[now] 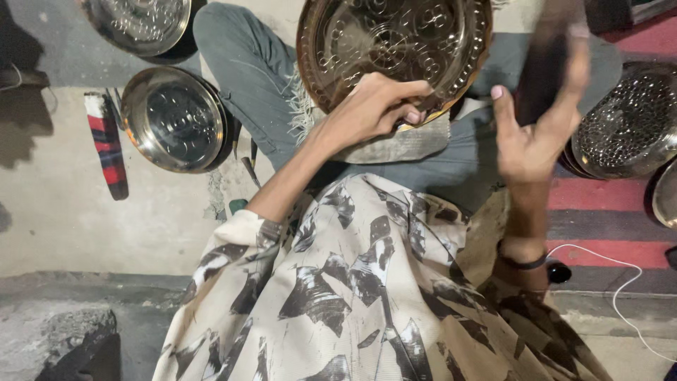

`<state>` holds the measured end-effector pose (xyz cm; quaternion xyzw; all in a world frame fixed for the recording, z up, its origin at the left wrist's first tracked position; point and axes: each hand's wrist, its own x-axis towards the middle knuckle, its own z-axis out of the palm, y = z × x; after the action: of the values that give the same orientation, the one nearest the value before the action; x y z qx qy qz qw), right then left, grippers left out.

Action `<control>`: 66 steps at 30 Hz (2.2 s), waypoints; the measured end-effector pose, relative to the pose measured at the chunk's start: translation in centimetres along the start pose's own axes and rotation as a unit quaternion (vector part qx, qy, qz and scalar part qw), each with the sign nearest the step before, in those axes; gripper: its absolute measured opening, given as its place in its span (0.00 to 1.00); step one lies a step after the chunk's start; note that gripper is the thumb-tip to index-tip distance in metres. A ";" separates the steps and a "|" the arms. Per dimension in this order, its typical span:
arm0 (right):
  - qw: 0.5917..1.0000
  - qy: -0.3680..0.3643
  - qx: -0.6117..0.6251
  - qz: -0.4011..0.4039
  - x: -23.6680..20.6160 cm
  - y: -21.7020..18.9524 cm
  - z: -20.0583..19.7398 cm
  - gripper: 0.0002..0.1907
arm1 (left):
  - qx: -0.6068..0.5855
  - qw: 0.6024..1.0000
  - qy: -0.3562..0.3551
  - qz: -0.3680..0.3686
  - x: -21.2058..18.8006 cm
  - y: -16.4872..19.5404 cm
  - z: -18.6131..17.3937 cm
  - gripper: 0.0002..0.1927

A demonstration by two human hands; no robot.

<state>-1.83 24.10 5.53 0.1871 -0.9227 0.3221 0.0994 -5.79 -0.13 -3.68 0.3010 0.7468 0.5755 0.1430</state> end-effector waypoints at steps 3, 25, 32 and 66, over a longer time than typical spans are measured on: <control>1.000 -0.007 -0.028 0.005 -1.4 -1.1 1.1 0.30 | 0.041 0.998 -0.044 0.028 0.4 -0.5 -0.4 0.16; 0.993 0.104 -0.054 -0.009 -1.0 -2.1 1.3 0.39 | 0.074 0.993 0.007 0.088 0.0 0.2 -1.4 0.18; 0.997 -0.060 -0.048 0.009 0.8 0.9 0.8 0.35 | 0.067 0.995 0.053 0.046 -0.6 -0.2 -0.7 0.16; 0.947 -0.271 -0.168 -0.035 3.0 1.8 -1.2 0.46 | 0.026 0.970 0.204 -0.132 -2.6 0.9 2.5 0.14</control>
<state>-5.24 25.36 6.38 0.2798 -0.9485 0.0960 -0.1132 -2.04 0.36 -3.89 0.0792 0.8080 0.5813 0.0546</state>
